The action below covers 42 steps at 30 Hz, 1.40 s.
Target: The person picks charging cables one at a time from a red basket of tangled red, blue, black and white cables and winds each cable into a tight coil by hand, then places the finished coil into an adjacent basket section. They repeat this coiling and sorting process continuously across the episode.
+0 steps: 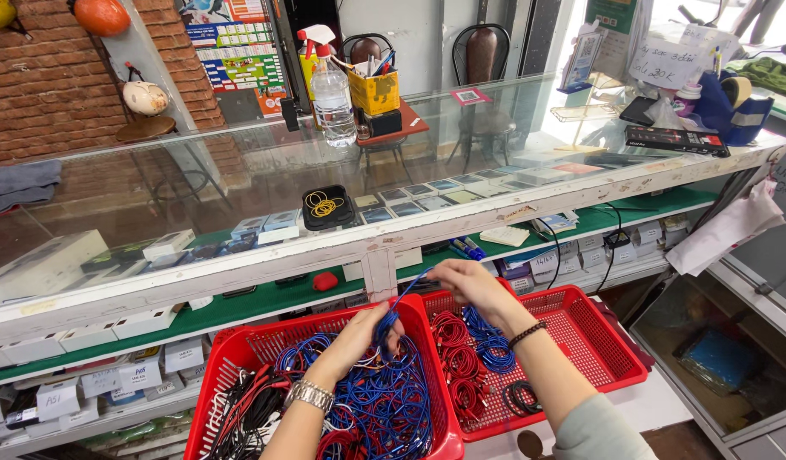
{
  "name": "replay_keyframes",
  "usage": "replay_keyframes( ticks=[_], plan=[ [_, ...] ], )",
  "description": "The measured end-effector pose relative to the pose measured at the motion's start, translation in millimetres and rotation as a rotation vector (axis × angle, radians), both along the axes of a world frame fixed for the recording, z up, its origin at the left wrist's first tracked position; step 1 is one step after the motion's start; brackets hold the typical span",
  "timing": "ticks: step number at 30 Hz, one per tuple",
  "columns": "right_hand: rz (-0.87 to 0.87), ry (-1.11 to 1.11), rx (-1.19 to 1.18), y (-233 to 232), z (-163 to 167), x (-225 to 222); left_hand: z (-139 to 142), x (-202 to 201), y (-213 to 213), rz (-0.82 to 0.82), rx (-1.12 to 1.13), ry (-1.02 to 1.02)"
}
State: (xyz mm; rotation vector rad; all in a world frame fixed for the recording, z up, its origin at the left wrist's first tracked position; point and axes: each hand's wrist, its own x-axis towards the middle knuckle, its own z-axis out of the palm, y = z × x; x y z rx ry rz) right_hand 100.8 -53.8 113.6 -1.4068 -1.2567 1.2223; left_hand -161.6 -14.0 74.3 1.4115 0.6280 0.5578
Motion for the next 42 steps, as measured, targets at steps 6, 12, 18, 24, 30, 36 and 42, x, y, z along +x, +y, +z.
replay_keyframes(
  ticks=[6, 12, 18, 24, 30, 36, 42],
  plan=[
    [-0.048, 0.056, -0.139, -44, -72, -62, 31, 1, -6, 0.012, -0.176, -0.338],
    [0.565, -0.044, -0.15, -67, -47, -93, 35, 13, 7, 0.15, -0.004, -0.107],
    [0.083, -0.094, -0.015, -19, 3, -11, 13, 5, -1, -0.095, -0.012, -0.018],
    [0.006, 0.275, -0.118, -62, -51, -76, 20, 16, 0, -0.03, -0.336, -0.474],
    [0.271, -0.012, -0.155, -49, -37, -54, -5, 17, 11, 0.217, 0.744, 0.379],
    [-0.014, 0.184, -0.084, -17, -39, 0, -20, 17, 8, -0.11, -0.219, -0.209],
    [0.174, 0.254, -0.175, -57, -71, -65, 7, 47, 4, 0.309, 0.191, -0.147]
  ],
)
